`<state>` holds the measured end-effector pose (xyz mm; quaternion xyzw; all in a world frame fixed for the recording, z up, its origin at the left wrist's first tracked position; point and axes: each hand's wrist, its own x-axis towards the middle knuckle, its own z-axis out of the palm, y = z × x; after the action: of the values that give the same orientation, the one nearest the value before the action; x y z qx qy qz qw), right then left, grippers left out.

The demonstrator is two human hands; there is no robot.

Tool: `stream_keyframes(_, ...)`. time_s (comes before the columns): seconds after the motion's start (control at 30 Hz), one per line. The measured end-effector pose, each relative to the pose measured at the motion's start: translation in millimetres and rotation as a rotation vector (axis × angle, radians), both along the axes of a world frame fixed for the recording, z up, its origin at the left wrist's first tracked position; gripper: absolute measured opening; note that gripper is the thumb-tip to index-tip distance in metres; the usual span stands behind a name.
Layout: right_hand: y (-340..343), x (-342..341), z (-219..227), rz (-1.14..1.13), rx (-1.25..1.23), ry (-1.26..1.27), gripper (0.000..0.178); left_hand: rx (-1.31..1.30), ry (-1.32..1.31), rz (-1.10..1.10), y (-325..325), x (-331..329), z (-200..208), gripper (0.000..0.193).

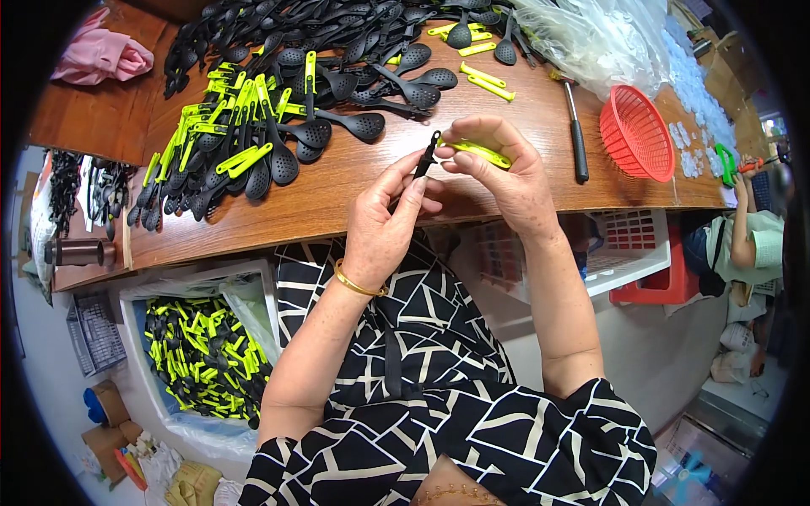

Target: The person assembles kitchen utensils by inserting black plastic spoons into neon green plastic handles. They pick up a spoon and a handle, align them, and press them together. The person repeats this process for multiple utensils, placing the finished items on the table.

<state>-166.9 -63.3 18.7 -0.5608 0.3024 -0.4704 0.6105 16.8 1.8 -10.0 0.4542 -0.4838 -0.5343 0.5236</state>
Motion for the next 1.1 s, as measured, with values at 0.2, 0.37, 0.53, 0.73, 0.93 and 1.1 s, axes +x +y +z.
stream_keyframes(0.2,-5,-14,9,0.012,-0.034,0.029,0.023,0.000,0.030,-0.029,4,-1,4,0.039)
stream_keyframes(0.37,-11,-12,-4,0.025,0.011,-0.029,0.018,-0.007,0.067,-0.052,6,-6,3,0.039)
stream_keyframes(0.53,-5,-10,-5,0.003,0.114,-0.069,0.021,-0.027,0.049,-0.038,4,-6,7,0.037)
stream_keyframes(0.73,-2,-1,3,-0.081,0.072,-0.023,0.026,-0.036,0.044,-0.042,5,-6,4,0.037)
stream_keyframes(0.93,-15,-11,-7,0.154,0.062,-0.035,0.023,0.035,0.091,-0.127,8,0,0,0.037)
stream_keyframes(1.1,-23,-17,-9,0.200,0.035,-0.040,0.022,0.068,0.066,-0.173,9,4,4,0.037)
